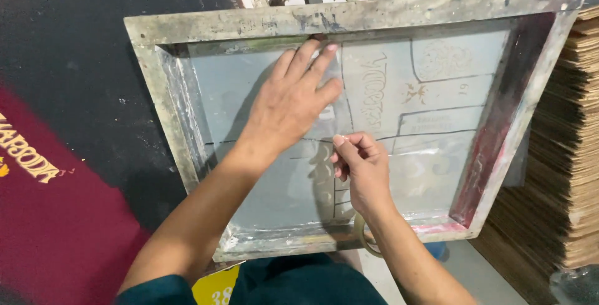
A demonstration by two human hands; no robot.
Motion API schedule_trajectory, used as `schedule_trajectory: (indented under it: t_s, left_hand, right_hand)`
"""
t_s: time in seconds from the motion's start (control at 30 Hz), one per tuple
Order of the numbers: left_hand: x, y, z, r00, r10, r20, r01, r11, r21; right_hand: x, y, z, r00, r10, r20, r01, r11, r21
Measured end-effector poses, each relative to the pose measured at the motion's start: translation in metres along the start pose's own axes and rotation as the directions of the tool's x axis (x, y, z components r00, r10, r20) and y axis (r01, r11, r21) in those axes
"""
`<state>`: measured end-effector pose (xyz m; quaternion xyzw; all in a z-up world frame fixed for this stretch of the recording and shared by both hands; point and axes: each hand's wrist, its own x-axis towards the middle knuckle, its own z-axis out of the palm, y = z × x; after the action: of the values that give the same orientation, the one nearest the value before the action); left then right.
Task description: Applying adhesive tape to the edges of a screen printing stencil on a wooden frame to prepare it for printing.
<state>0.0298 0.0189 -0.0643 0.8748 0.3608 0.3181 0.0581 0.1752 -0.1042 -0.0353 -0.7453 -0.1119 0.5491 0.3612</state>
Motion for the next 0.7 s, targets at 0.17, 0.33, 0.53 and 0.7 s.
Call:
schedule_trajectory:
  t_s: [0.17, 0.33, 0.53, 0.7]
  left_hand:
    - [-0.006, 0.000, -0.019, 0.995, 0.028, -0.090, -0.026, 0.999, 0.026]
    - [-0.005, -0.010, -0.021, 0.992, 0.085, 0.089, -0.095, 0.988, 0.120]
    - [-0.002, -0.007, -0.028, 0.978, 0.167, 0.122, -0.173, 0.984, 0.043]
    - [-0.004, -0.004, -0.031, 0.989, 0.019, -0.145, -0.017, 1.000, 0.019]
  right_hand:
    - [-0.004, -0.009, 0.012, 1.000, 0.001, 0.017, -0.001, 1.000, -0.002]
    - [-0.003, -0.020, 0.014, 0.996, 0.053, 0.065, -0.051, 0.998, -0.037]
    - [-0.008, -0.015, 0.008, 0.998, 0.055, 0.041, -0.054, 0.998, -0.014]
    - [-0.008, -0.016, 0.014, 0.995, 0.041, 0.086, -0.040, 0.999, -0.010]
